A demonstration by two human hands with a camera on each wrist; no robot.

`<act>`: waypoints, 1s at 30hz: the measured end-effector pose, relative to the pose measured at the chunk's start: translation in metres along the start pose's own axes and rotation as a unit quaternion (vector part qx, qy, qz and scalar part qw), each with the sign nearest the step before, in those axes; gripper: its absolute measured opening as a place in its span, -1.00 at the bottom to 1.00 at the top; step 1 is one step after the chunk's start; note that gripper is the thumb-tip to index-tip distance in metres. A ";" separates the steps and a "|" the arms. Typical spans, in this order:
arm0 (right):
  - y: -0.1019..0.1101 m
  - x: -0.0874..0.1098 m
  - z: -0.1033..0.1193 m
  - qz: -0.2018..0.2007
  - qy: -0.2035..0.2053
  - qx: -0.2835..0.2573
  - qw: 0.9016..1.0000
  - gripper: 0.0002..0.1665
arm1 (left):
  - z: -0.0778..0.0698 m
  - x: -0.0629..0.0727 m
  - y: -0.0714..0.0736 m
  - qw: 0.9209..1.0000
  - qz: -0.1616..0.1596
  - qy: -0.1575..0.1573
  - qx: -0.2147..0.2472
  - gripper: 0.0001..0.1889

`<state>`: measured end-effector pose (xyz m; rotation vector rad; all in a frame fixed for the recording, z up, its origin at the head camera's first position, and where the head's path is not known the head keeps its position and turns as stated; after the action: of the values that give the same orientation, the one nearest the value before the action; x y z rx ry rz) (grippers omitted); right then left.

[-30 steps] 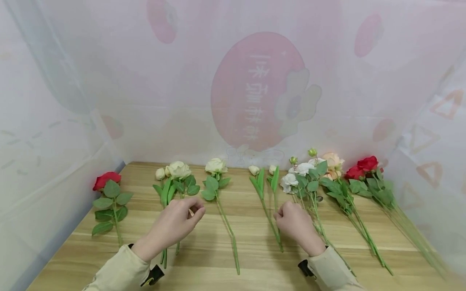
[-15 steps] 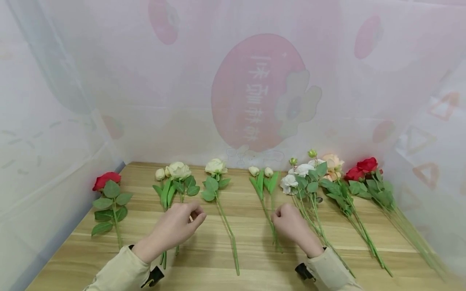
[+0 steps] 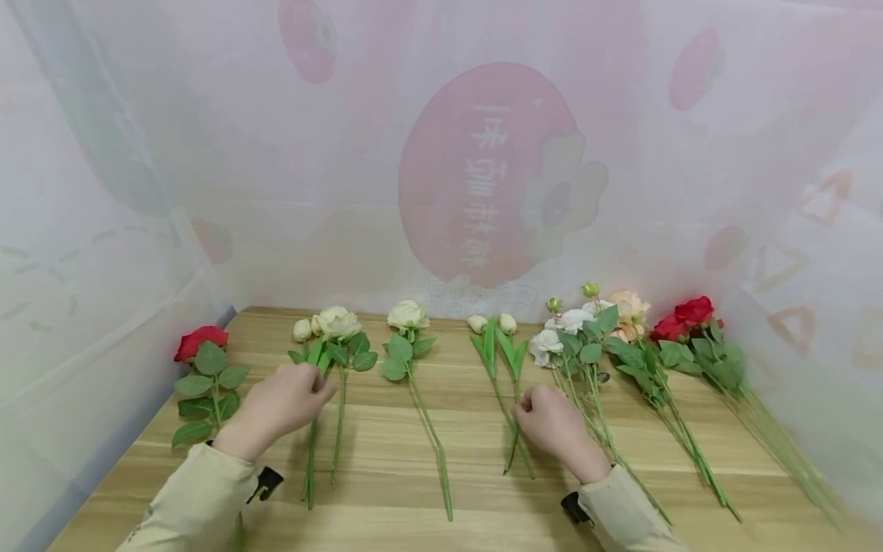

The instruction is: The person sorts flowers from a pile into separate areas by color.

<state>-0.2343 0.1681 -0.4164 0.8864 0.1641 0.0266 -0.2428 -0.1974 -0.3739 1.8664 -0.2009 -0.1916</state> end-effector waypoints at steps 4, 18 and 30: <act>0.005 -0.002 0.004 -0.018 0.007 -0.003 1.000 -0.44 | 0.019 -0.003 0.012 1.000 0.001 0.018 -0.007 -0.47; 0.013 0.004 0.012 -0.016 -0.001 -0.015 1.000 -0.63 | 0.047 -0.016 -0.027 0.987 0.143 0.052 0.052 -0.65; 0.016 0.005 0.014 -0.023 0.009 -0.020 1.000 -0.70 | 0.042 -0.011 -0.028 0.983 0.163 0.064 0.049 -0.85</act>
<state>-0.2261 0.1677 -0.3959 0.8426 0.2003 -0.0038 -0.2625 -0.2254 -0.4132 1.9059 -0.4281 0.1652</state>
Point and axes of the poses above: each hand's wrist, its own x-axis away from the middle knuckle, its own y-axis out of the back of the hand, z = x × y, the point moved 3 cm from there along -x, towards the middle knuckle, and after that the axes turned 9 degrees about -x, right-handed, at the moved point
